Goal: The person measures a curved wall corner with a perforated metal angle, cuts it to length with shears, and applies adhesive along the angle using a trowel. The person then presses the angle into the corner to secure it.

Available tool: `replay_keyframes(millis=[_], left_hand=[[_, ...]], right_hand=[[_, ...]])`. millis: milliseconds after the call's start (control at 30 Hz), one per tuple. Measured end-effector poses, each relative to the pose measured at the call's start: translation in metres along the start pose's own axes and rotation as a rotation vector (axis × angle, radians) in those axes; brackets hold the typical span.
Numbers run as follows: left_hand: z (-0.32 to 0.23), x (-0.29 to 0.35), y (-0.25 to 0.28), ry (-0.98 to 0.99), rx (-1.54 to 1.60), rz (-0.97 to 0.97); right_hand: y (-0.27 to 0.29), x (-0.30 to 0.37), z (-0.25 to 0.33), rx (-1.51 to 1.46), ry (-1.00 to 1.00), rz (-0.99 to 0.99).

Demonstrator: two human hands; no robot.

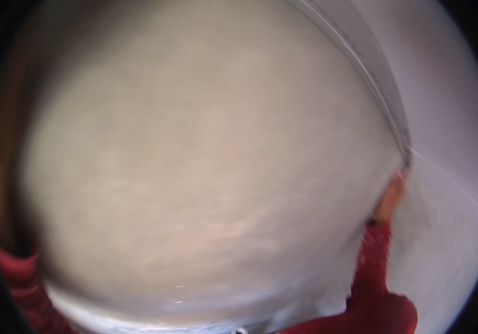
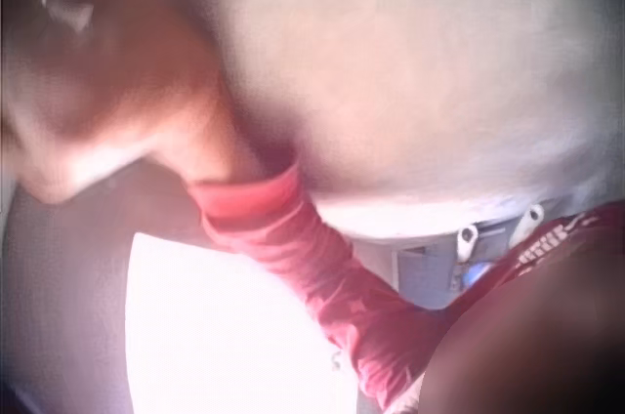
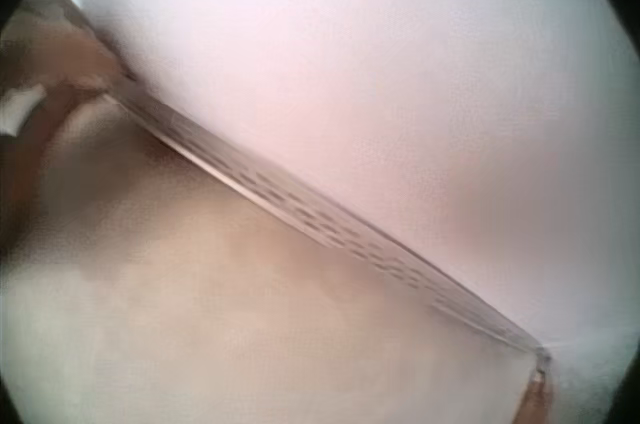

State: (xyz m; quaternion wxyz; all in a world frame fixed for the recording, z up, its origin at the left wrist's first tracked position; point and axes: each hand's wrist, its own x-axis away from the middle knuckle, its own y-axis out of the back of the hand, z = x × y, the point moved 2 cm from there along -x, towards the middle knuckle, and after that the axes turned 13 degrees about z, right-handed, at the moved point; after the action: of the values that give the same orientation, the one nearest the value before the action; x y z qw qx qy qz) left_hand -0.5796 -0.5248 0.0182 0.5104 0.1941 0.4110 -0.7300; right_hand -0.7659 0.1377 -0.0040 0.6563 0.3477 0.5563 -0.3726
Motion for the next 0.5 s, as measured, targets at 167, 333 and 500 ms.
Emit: replay_keyframes(millis=[167,333,500], left_hand=[[-0.012,-0.027,-0.005,0.092,-0.135,-0.139],[-0.050,-0.072,-0.052,0.130,-0.216,-0.418],[-0.056,-0.078,-0.071,0.244,-0.108,-0.536]], right_hand=[[0.033,0.010,-0.033,0.072,0.005,-0.018],[0.055,0.005,-0.056,-0.053,-0.280,-0.068],[0.063,0.003,-0.059,0.133,-0.090,-0.075]])
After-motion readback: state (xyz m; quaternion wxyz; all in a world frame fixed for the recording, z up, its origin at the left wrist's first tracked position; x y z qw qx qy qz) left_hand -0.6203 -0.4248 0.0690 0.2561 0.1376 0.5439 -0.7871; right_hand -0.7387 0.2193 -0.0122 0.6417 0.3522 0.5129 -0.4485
